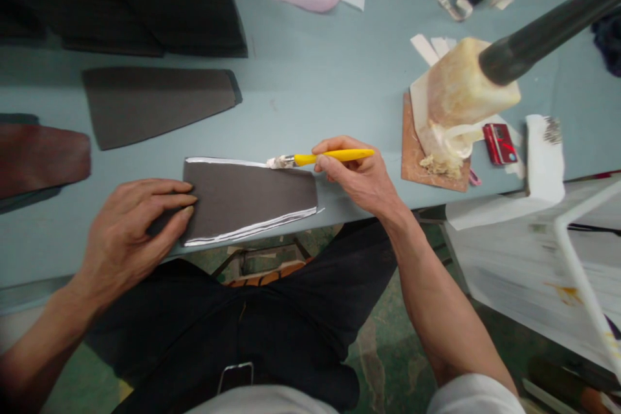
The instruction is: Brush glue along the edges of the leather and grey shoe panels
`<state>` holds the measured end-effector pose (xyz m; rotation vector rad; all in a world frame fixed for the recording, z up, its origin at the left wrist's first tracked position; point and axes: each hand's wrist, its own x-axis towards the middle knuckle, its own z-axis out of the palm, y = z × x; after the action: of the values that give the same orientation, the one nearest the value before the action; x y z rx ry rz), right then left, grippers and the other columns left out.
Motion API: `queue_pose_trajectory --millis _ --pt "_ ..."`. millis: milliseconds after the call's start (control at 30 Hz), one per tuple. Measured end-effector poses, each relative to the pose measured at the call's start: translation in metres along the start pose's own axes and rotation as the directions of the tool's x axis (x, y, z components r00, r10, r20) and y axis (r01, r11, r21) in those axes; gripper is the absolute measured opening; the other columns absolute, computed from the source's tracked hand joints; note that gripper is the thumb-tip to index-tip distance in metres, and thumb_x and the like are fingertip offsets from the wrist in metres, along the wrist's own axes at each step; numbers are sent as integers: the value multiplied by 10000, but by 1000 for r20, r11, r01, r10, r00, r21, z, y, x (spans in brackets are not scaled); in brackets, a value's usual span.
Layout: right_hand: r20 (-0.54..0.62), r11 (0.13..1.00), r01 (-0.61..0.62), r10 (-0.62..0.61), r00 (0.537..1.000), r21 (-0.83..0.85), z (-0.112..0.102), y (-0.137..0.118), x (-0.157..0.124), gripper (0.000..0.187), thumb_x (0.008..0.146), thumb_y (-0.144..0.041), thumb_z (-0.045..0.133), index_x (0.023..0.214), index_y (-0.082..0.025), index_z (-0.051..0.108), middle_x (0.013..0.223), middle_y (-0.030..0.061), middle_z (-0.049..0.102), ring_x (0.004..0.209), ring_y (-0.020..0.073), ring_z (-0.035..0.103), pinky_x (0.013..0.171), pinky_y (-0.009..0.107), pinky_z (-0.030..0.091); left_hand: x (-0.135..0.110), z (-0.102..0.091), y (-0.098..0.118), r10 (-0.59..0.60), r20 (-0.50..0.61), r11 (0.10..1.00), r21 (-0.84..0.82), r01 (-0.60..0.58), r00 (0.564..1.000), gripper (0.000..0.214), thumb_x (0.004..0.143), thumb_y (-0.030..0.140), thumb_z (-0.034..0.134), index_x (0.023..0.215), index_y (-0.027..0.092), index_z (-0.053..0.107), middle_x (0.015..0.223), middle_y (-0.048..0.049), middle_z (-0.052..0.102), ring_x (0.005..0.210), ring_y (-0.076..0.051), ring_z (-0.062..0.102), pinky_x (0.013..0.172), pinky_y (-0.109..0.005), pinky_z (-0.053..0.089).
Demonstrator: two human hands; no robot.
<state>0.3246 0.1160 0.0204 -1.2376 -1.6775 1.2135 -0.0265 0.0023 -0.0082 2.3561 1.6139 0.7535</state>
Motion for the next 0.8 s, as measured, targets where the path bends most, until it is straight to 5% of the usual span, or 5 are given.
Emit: queue_pose_trajectory --millis 800 --pt "-35 1000 -18 17 999 -13 0 4 -3 406 872 -630 836 953 -235 783 750 -1 725 632 124 625 600 265 548 1 -1 3 8 1 1000 -4 -8 1000 165 1021 202 629 1170 271 648 1263 -102 762 1168 -333 733 998 -574 564"
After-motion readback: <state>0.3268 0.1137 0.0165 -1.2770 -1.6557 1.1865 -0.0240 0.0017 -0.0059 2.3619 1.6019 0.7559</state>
